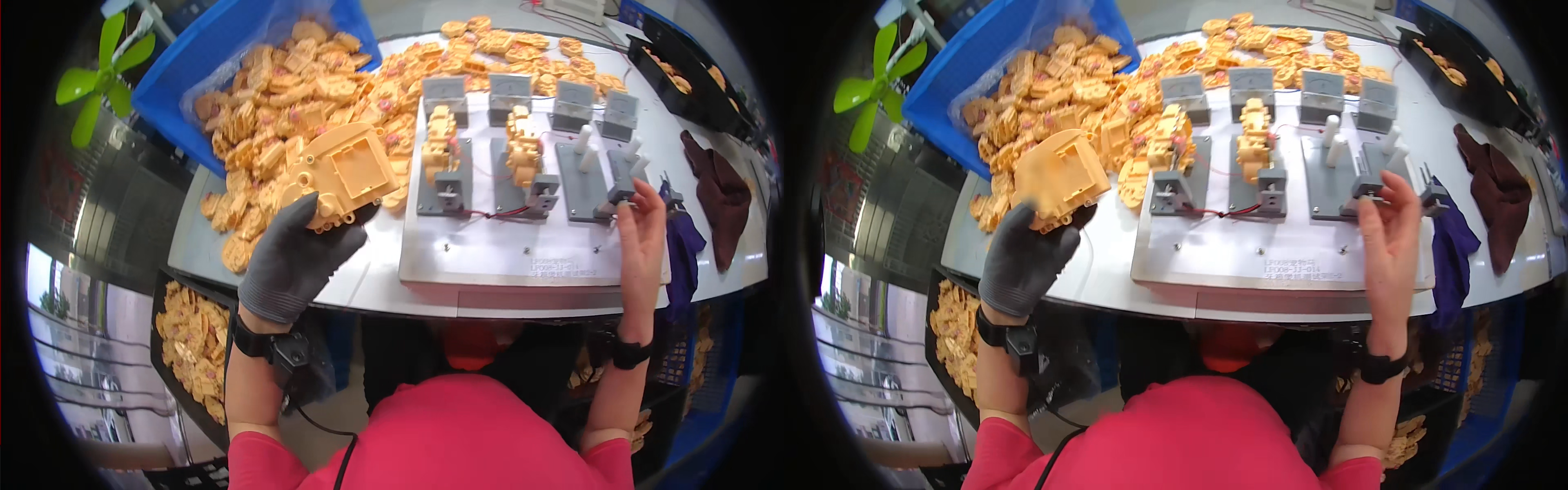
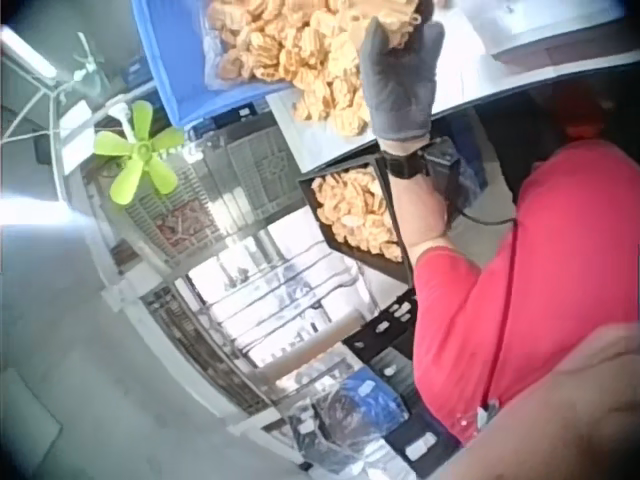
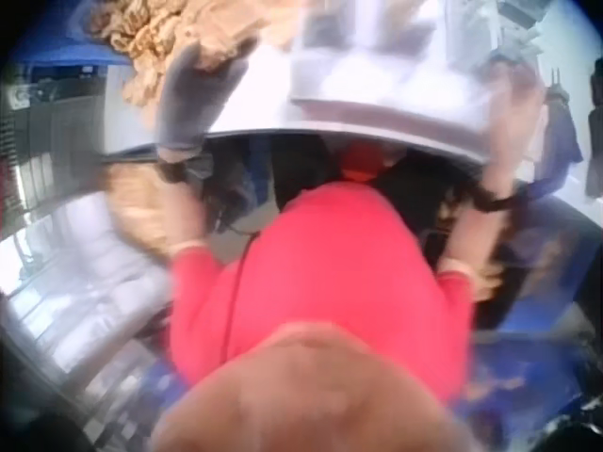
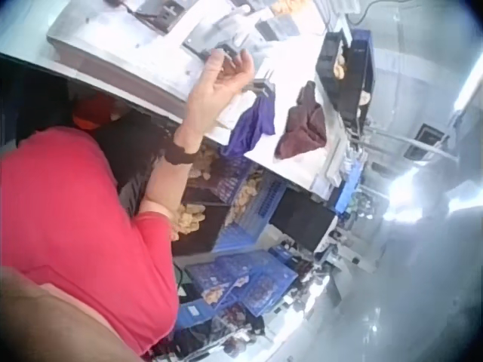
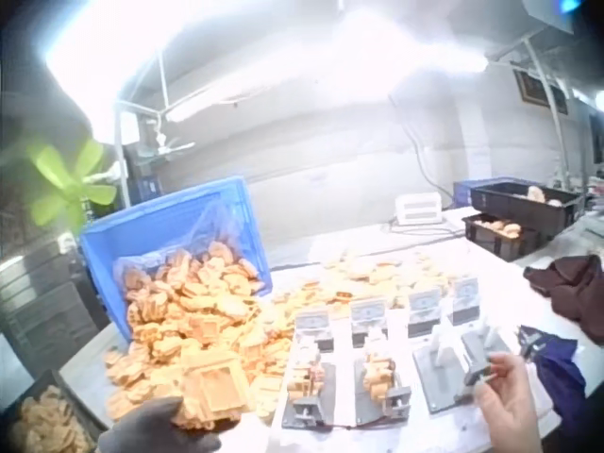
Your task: The person picks yellow plastic components from a bin and places them into metal fixtures on a white board. They then connect red and black wires to the components and adjust the fixtures. The person repeats this process for multiple components throughout the video.
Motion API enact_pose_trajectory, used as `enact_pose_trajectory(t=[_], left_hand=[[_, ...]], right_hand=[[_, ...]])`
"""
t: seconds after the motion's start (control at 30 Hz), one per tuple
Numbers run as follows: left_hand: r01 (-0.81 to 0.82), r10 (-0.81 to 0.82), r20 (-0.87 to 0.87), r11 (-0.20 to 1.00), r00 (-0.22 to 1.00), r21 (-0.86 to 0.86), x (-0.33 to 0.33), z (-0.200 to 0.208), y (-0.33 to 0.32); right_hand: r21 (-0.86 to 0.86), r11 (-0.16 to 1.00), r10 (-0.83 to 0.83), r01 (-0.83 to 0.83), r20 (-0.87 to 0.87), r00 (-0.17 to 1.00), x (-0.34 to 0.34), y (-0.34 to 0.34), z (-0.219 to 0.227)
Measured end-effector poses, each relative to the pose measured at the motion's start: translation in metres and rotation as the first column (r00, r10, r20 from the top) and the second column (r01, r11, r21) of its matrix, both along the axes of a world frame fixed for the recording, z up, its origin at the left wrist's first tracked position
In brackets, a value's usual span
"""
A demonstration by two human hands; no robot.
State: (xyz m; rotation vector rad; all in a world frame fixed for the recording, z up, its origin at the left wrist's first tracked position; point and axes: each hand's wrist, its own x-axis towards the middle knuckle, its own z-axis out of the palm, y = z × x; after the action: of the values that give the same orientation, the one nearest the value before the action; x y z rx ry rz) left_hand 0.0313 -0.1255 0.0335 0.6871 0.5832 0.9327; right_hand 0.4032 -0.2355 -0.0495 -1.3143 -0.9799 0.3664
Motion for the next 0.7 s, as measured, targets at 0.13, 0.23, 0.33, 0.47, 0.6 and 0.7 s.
enact_pose_trajectory(t=[0.13, 0.23, 0.33, 0.47, 0.6, 0.7], left_hand=[[0.224, -0.224, -0.015, 0.972, 0.975, 0.065, 0.019, 0.015, 0.017], [0.259, -0.243, -0.133, 0.958, 0.961, 0.122, 0.04, 0.026, 0.027], [0.296, -0.26, -0.231, 0.946, 0.938, 0.136, 0.059, 0.038, 0.036], [0.347, -0.264, -0.371, 0.921, 0.89, 0.177, 0.096, 0.059, 0.038], [0.467, -0.209, -0.586, 0.82, 0.783, 0.331, 0.123, 0.063, 0.049], [0.499, -0.28, -0.592, 0.831, 0.756, 0.244, 0.142, 0.069, 0.05]], right_hand=[[0.097, 0.994, 0.064, -0.054, -0.109, 0.992, -0.004, 0.005, -0.002], [0.113, 0.993, -0.006, 0.018, -0.1, 0.995, -0.004, 0.004, -0.016], [0.13, 0.99, -0.054, 0.051, 0.022, 0.998, -0.007, 0.001, -0.014], [0.115, 0.993, -0.033, 0.03, 0.018, 0.999, -0.007, -0.003, -0.007], [0.118, 0.993, 0.004, -0.004, -0.002, 1.0, -0.005, -0.006, -0.007], [0.142, 0.99, 0.025, -0.023, -0.008, 1.0, -0.005, -0.007, -0.004]])
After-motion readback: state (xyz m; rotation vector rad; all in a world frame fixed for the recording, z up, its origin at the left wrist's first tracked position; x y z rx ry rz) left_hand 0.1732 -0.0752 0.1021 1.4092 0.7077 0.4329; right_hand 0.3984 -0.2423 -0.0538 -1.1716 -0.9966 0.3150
